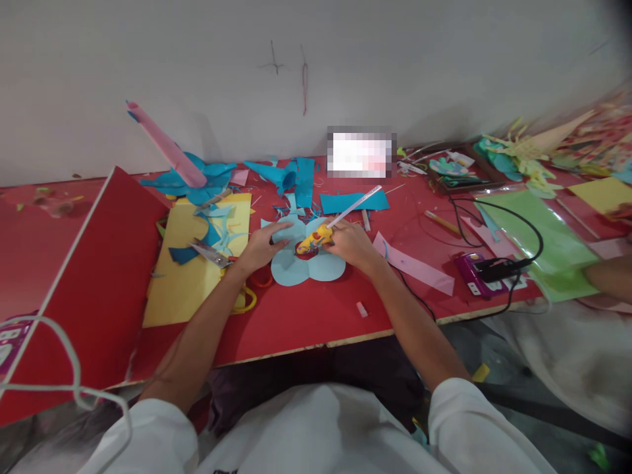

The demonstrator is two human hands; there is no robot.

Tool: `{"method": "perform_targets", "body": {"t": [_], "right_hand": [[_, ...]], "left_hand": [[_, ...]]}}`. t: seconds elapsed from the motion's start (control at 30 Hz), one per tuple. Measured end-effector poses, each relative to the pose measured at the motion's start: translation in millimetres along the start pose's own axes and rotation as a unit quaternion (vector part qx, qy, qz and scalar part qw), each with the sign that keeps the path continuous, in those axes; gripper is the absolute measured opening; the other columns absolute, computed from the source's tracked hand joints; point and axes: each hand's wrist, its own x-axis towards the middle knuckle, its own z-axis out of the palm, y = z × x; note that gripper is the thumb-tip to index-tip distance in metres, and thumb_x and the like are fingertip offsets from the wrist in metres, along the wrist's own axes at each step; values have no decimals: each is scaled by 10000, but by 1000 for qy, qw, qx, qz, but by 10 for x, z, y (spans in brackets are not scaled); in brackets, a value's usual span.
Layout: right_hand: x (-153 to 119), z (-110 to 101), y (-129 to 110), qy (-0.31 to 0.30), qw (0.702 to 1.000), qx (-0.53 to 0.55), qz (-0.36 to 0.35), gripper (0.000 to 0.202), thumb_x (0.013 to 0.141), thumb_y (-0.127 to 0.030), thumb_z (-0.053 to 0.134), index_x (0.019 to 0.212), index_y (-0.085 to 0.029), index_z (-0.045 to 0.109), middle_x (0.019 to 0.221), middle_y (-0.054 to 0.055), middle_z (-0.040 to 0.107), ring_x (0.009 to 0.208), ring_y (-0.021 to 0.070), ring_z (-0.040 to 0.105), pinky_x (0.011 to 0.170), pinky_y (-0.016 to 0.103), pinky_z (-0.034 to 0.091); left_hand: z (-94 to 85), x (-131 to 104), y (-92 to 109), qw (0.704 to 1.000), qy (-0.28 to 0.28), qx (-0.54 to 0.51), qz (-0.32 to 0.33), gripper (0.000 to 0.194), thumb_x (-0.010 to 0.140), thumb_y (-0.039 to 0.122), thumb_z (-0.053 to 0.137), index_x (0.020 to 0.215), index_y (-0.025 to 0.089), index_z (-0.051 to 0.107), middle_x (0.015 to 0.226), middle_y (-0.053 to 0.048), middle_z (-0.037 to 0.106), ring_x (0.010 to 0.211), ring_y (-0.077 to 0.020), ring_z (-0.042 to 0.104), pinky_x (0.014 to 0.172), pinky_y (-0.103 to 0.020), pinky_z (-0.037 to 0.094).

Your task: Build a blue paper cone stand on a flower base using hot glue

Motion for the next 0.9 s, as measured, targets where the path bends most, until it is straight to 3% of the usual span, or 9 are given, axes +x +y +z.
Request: {"method": "perform_targets", "body": {"t": [0.3, 0.63, 0.9], "right_hand": [[23, 23, 28, 0, 999, 39, -13, 339, 936, -171, 683, 1270, -126, 708, 1349, 170, 695, 1278, 315, 627, 997, 405, 546], [34, 5, 44, 3, 998, 41, -37, 307, 954, -114, 624, 1249, -120, 708, 1329, 171, 702, 1243, 307, 640, 1027, 410, 536], [18, -31, 26, -14, 999, 53, 0, 371, 986, -118, 562, 1341, -122, 667, 1375, 169, 684, 1269, 291, 629, 1032, 394, 522]], "left_hand": [[5, -4, -8, 1000, 3, 2, 16, 520, 924, 418, 648, 1384, 177, 677, 1378, -125, 714, 1149, -276, 713, 983, -392, 569], [-15, -2, 5, 1000, -9, 6, 24, 503, 936, 426, 628, 1379, 193, 675, 1403, -121, 697, 1208, -291, 695, 1074, -443, 535], [-37, -9, 91, 1000, -12, -3, 21, 499, 938, 438, 617, 1376, 207, 681, 1428, -120, 682, 1273, -305, 666, 1054, -444, 543]]}}
